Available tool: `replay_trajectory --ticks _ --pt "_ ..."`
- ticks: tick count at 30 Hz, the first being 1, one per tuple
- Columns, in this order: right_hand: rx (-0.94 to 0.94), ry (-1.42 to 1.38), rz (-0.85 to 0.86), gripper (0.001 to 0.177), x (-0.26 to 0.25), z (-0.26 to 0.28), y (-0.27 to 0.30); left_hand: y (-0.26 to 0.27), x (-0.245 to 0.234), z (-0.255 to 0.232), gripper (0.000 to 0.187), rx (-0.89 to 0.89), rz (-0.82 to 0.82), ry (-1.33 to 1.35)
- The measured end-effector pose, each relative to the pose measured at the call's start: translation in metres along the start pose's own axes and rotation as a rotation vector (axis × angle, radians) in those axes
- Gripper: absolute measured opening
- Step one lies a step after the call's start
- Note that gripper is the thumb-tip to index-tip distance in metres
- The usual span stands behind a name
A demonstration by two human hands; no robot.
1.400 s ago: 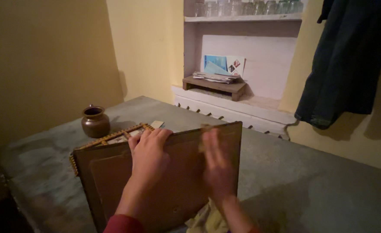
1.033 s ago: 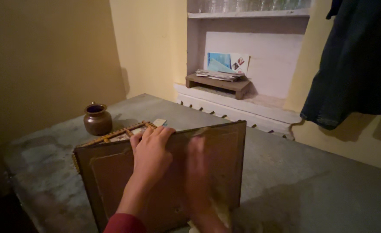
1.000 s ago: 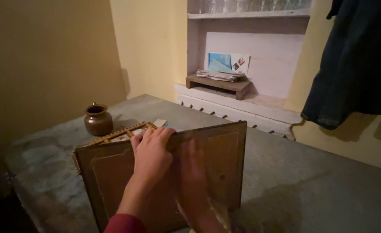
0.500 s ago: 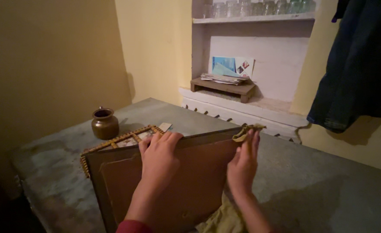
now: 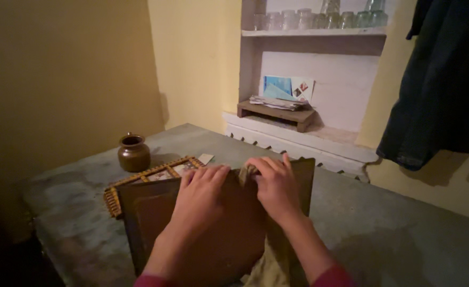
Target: The person wipes a recessed wall shelf with a cloth, then cleans a framed portrait and a bamboo photo frame on a countertop. The person places the portrait back on the shelf and continues wiping the bamboo frame.
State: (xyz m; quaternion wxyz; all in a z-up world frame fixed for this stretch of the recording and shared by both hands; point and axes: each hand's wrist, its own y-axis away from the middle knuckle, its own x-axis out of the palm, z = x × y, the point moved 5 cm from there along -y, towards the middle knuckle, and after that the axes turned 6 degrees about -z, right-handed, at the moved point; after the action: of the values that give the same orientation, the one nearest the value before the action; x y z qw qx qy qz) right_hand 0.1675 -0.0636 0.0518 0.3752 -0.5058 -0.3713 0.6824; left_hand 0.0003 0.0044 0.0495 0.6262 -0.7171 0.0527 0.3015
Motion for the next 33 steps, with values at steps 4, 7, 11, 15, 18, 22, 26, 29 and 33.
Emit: replay_trajectory --ticks 4,7,11,15,18,22,26,29,33 --pt "-0.022 0.019 -0.053 0.035 0.002 0.01 -0.002 0.03 -0.049 0.017 0.067 -0.036 -0.313 -0.196" --pt "-0.005 0.087 -0.045 0.035 0.01 0.016 0.0 0.063 -0.092 0.063 0.047 -0.378 -0.51 -0.096" --pt "-0.049 0.206 -0.086 0.033 0.019 0.024 -0.001 0.092 -0.084 0.125 0.04 -0.965 -0.403 0.631" --pt "0.06 0.212 -0.225 0.032 0.028 0.043 0.008 0.1 -0.041 0.128 0.043 -0.986 -0.536 1.368" --pt "0.089 0.138 -0.243 0.043 0.044 0.079 0.016 0.107 -0.034 0.134 0.037 -0.95 -0.571 1.257" --pt "-0.175 0.034 -0.258 0.062 0.084 0.147 0.039 0.111 -0.028 0.136 0.034 -0.869 -0.597 1.343" --pt "-0.445 0.152 -0.106 0.06 0.133 0.175 0.065 0.112 -0.033 0.143 0.037 -0.806 -0.597 1.492" --pt "-0.662 0.055 0.14 0.063 0.151 0.17 0.094 0.115 -0.035 0.145 0.047 -0.861 -0.516 1.53" --pt "-0.994 0.06 0.326 0.063 0.146 0.141 0.135 0.116 -0.029 0.142 0.039 -0.917 -0.527 1.442"
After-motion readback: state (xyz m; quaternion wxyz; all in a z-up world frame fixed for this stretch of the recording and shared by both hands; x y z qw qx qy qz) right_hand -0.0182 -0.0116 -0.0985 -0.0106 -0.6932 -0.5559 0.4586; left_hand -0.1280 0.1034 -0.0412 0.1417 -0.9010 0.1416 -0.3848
